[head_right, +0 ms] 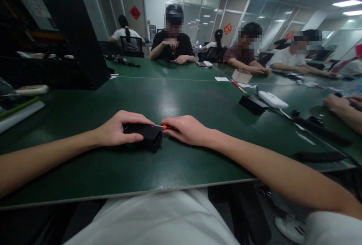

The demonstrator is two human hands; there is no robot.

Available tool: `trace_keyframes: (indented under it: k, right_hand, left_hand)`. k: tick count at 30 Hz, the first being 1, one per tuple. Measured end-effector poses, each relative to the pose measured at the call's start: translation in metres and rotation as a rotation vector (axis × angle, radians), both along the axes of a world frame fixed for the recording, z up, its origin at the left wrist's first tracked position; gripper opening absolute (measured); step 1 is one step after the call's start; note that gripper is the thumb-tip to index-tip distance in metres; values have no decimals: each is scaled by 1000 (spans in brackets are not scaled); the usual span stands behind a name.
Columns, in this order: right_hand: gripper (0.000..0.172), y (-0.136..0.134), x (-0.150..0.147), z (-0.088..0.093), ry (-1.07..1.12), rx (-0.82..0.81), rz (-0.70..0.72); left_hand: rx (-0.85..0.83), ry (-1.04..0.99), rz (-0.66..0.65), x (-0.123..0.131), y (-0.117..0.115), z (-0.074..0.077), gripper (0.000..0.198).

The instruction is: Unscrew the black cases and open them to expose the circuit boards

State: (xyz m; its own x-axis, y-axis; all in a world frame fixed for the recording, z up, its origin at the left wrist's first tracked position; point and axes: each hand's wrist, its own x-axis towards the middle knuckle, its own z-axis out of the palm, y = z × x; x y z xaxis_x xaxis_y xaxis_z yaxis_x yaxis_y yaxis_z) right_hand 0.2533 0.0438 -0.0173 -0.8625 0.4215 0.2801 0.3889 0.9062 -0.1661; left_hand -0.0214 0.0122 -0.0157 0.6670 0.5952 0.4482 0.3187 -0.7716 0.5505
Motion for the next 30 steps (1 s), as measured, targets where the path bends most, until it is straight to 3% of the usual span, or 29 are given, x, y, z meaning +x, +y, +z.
trace_keyframes:
  k: [13, 22, 30]
  right_hand:
    - [33, -3, -1, -1, 141, -18, 51]
    - [30, -1, 2, -2, 216, 81, 58]
    - [30, -5, 0, 2, 267, 36, -22]
  left_hand:
    - [-58, -70, 77, 1, -2, 2, 41]
    - [-331, -247, 69, -2, 3, -3, 47]
    - [-480, -392, 95, -3, 14, -16, 63]
